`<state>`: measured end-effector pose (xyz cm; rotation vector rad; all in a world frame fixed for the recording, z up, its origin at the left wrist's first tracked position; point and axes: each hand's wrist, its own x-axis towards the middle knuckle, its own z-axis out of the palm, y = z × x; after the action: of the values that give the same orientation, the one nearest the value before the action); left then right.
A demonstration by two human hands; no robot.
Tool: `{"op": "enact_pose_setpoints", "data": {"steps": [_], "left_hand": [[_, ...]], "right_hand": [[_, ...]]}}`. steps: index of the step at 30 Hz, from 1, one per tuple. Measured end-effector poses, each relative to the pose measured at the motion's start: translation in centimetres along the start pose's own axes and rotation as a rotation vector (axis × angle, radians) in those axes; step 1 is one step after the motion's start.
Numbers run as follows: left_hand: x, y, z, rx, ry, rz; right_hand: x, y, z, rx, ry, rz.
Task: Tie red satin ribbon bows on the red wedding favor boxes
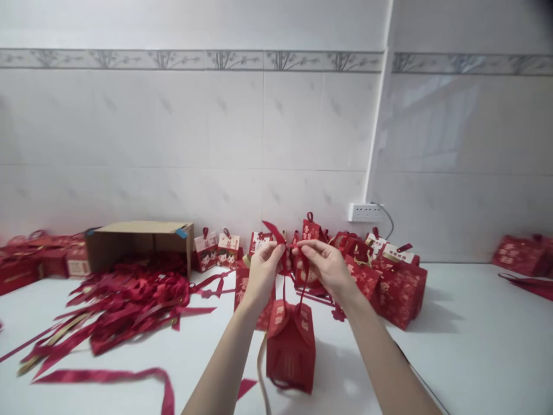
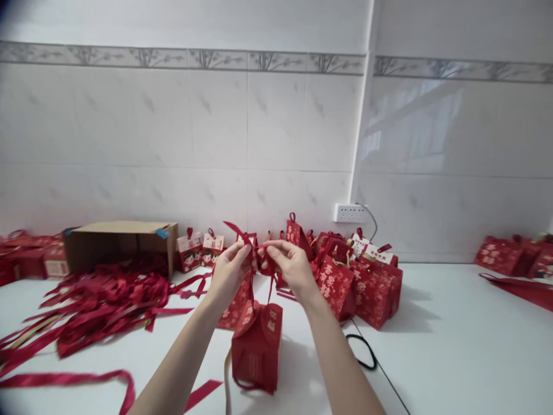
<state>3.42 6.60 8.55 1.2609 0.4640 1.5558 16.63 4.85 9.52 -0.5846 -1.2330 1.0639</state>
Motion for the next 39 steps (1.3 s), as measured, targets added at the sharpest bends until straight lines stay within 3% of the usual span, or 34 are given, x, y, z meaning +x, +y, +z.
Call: {"op": "enact_pose_setpoints", "data": {"steps": [3, 6, 12, 19, 25, 28, 31, 35, 39], "left_hand": [[-0.1, 0.3, 0.3, 0.003, -0.064, -0.04], [-0.3, 0.8, 0.2, -0.004, -0.044, -0.065], [-0.9, 1.6, 0.9, -0.031, -0.039, -0.131], [-1.6, 2.0, 1.6, 0.12, -0.128, -0.046], [-1.6, 2.3, 1.5, 0.3, -0.063, 0.021], [-2.0, 3.1, 1.5, 0.469, -0.078, 0.053], [-2.5, 4.0, 1.7, 0.597, -0.172, 0.052], [-2.7, 4.5, 1.8, 0.593, -0.256, 0.037], [-2.6, 4.4, 1.8, 0.563, -0.226, 0.042]], "right_hand": [[-0.2, -0.2, 0.6, -0.088, -0.012, -0.065], [-0.5, -0.5, 0.2, -0.029, -0.009, -0.092], [-0.5, -1.3, -0.9, 0.101, -0.05, 0.0], [-0.5, -1.1, -1.0, 0.032, -0.042, -0.062], [-1.2, -1.9, -0.4, -0.058, -0.189, -0.106], [-1.7, -2.5, 0.3, -0.179, -0.148, -0.08], [-1.9, -2.7, 0.5, -0.226, -0.036, -0.082], [-1.8, -2.8, 0.2, -0.26, 0.016, -0.051], [-1.8, -3.0, -0.1, -0.323, 0.006, 0.006]]}}
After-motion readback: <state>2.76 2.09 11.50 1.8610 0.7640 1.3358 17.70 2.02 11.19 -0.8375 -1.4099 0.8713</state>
